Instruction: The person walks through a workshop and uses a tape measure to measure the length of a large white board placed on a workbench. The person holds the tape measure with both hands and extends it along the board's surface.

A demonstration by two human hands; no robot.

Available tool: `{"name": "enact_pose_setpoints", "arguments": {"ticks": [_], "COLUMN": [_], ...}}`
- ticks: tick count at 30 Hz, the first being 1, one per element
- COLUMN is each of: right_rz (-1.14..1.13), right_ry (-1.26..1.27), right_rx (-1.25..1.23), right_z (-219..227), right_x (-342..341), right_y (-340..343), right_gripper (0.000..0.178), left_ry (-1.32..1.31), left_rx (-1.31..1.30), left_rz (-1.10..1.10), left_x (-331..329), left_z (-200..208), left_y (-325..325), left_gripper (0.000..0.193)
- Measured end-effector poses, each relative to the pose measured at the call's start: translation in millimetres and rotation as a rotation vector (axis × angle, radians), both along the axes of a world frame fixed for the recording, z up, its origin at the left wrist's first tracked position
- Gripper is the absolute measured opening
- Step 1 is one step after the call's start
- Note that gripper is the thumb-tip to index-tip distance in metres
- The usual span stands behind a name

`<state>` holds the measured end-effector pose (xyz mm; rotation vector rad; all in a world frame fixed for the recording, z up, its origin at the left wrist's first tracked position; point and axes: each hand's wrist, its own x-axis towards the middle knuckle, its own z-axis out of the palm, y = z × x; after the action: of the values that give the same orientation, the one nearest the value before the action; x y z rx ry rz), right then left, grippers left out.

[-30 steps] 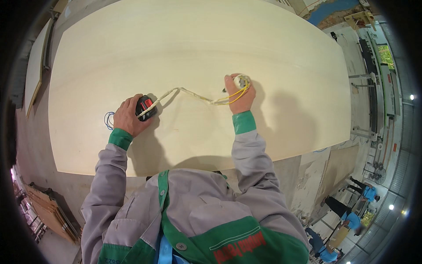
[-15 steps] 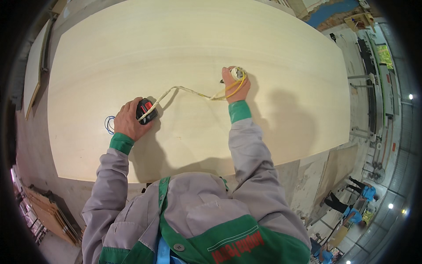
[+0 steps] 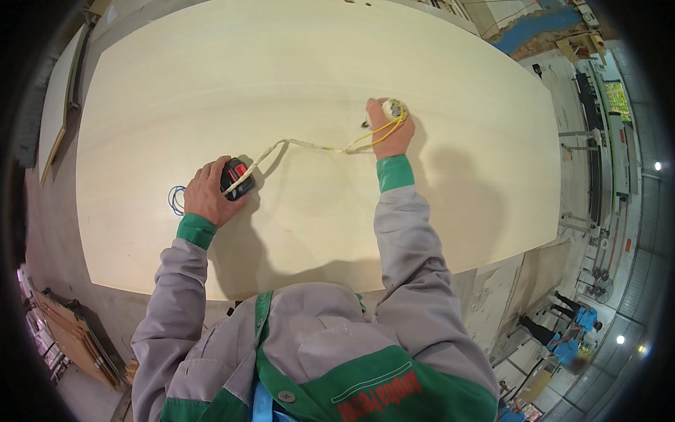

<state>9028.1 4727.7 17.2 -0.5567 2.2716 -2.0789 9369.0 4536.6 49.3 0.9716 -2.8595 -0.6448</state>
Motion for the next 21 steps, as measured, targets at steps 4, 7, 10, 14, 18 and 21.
{"name": "enact_pose_setpoints", "arguments": {"ticks": [4,7,10,14,18,21], "right_rz": [0.083,0.003,0.006,-0.012,0.042,0.028], "right_ry": [0.004,-0.009,0.016,0.022,0.000,0.011], "right_rx": [0.088,0.336,0.043,0.204,0.190,0.071], "right_z": [2.6,8.6,15.1,20.9,20.3,16.8], "right_x": [-4.8,-8.5,-8.3,-8.5,-9.3,-11.0], "right_y": [-2.8,-8.1,-12.2,-15.2,-18.0,-20.7], "right_gripper": [0.023,0.023,0.025,0.023,0.018,0.019], "left_ry": [0.002,-0.019,0.002,0.036,0.014,0.051], "left_rx": [0.000,0.020,0.007,-0.009,0.007,-0.020], "left_rz": [0.000,0.012,0.017,0.006,0.022,0.018], "left_x": [-0.9,-2.0,-1.6,-0.7,-0.6,-0.7], "left_z": [2.5,4.4,4.7,3.7,2.5,1.4], "left_y": [0.2,-0.2,0.3,1.2,0.9,1.2], "left_gripper": [0.081,0.081,0.080,0.079,0.078,0.078]}}
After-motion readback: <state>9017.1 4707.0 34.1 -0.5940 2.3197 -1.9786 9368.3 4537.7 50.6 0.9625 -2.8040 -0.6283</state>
